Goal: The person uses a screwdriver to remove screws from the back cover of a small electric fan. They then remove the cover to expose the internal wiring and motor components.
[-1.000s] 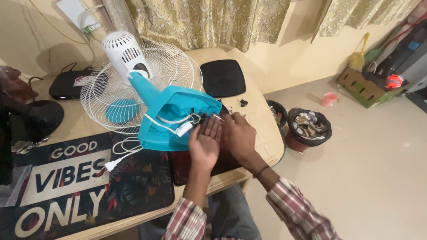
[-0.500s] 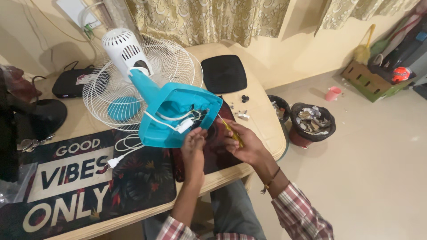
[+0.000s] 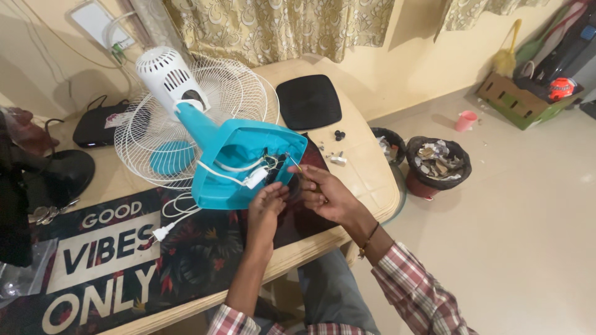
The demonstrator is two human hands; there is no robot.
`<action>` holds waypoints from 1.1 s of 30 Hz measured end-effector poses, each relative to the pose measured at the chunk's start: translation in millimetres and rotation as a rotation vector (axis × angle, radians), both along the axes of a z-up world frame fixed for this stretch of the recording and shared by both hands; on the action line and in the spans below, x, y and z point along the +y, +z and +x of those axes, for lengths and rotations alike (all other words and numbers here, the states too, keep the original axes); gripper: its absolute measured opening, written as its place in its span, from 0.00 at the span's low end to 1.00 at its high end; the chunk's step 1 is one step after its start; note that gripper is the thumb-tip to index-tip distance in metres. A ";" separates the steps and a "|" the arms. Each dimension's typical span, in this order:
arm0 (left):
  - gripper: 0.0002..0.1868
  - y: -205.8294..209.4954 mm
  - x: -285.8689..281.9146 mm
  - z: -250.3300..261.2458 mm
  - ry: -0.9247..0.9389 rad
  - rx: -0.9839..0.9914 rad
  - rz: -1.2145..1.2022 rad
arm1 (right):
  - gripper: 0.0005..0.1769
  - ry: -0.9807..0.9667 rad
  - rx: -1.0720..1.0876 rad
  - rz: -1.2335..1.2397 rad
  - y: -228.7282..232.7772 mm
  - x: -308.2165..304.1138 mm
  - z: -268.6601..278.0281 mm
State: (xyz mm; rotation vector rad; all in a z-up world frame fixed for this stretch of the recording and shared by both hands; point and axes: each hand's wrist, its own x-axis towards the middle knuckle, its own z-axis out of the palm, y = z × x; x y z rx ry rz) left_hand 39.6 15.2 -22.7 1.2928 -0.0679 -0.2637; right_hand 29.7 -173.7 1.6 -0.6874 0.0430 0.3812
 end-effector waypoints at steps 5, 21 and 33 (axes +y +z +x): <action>0.19 -6.9 0.1 -3.0 0.003 0.032 -0.087 | 0.16 0.015 -0.037 0.014 1.7 -3.4 2.0; 0.19 -15.5 -6.8 -10.7 0.072 -0.028 -0.119 | 0.18 0.033 -0.039 -0.031 5.2 -4.6 6.0; 0.22 -40.6 -41.2 24.1 -0.195 0.337 -0.778 | 0.18 -0.031 0.015 -0.254 14.6 -8.5 9.3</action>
